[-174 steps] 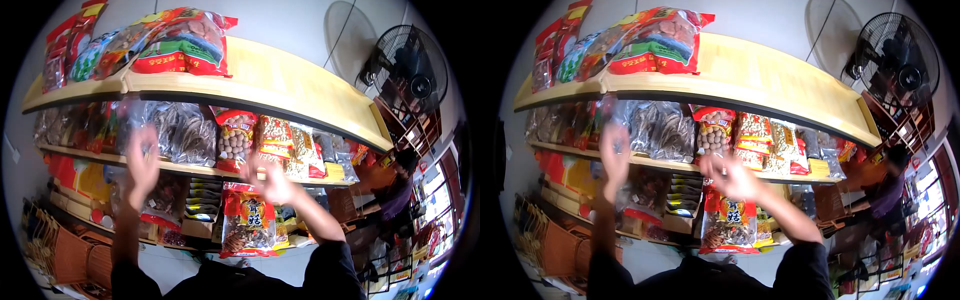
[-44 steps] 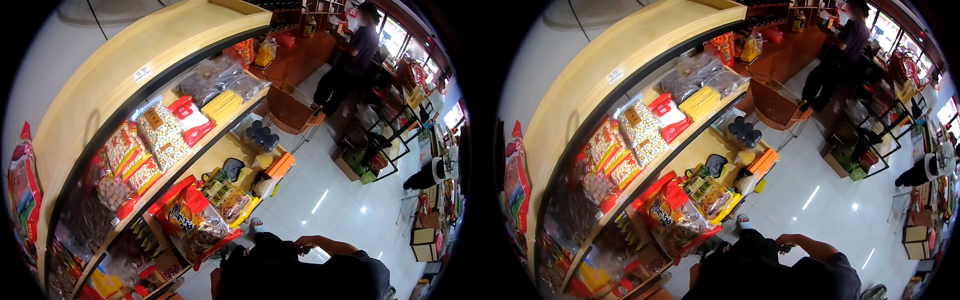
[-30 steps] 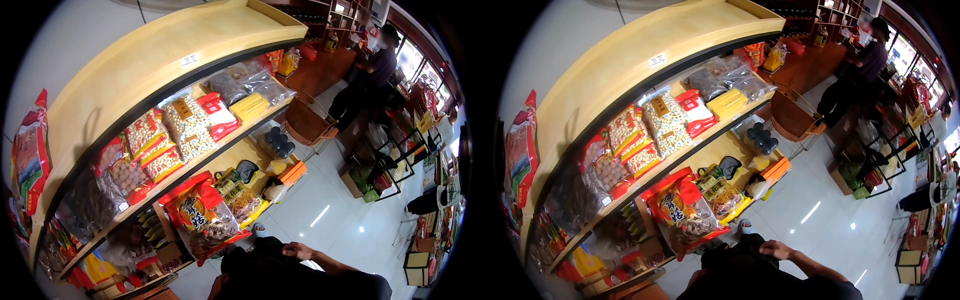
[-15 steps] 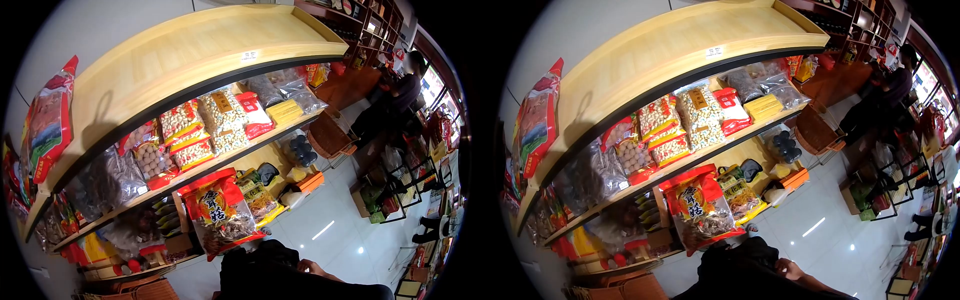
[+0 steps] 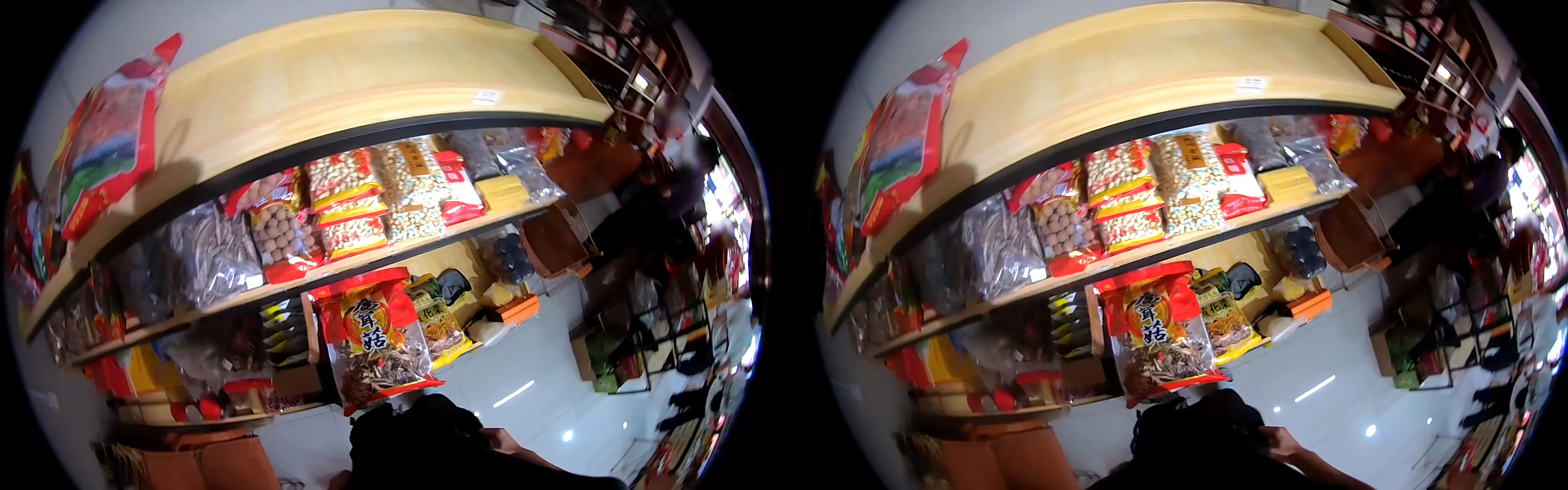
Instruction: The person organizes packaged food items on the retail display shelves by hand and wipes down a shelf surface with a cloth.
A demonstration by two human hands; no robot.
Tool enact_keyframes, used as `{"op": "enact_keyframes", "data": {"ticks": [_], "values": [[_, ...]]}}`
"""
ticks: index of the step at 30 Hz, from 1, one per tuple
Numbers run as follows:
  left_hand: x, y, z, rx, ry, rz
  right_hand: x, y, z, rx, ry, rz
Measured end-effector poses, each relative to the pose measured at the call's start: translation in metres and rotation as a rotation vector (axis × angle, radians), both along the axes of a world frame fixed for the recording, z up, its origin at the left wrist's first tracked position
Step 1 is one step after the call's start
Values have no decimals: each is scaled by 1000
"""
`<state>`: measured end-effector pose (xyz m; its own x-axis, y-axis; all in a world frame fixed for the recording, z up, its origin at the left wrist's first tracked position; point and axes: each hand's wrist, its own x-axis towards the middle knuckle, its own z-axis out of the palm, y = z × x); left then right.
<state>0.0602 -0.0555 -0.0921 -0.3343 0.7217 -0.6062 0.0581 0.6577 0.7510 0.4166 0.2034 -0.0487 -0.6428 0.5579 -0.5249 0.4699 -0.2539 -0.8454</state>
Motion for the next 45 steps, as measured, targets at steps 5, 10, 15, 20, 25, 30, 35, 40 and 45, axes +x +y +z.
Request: {"op": "enact_keyframes", "data": {"ticks": [5, 10, 15, 20, 25, 30, 35, 40, 45], "values": [[-15, -8, 7, 167, 59, -158, -64, 91, 44, 69, -344, 651], [-83, 57, 78, 147, 113, -194, -170, 147, 82, 197, -239, 906], [-196, 112, 214, 582, 694, 195, -292, 156, 179, 410, 173, 998], [-300, 137, 326, 857, 1028, 425, -396, 143, 305, 552, 691, 918], [-413, 162, 414, 1038, 1186, 519, -505, 148, 385, 657, 997, 615], [-453, 186, 449, 1011, 1145, 612, -593, 163, 404, 1023, 838, 333], [-471, 202, 462, 753, 1306, 569, -638, 173, 416, 952, 407, 150], [-476, 218, 458, 735, 1227, 539, -665, 172, 415, 936, 358, 275], [-473, 233, 460, 761, 1197, 608, -647, 159, 421, 805, 522, 222]]}}
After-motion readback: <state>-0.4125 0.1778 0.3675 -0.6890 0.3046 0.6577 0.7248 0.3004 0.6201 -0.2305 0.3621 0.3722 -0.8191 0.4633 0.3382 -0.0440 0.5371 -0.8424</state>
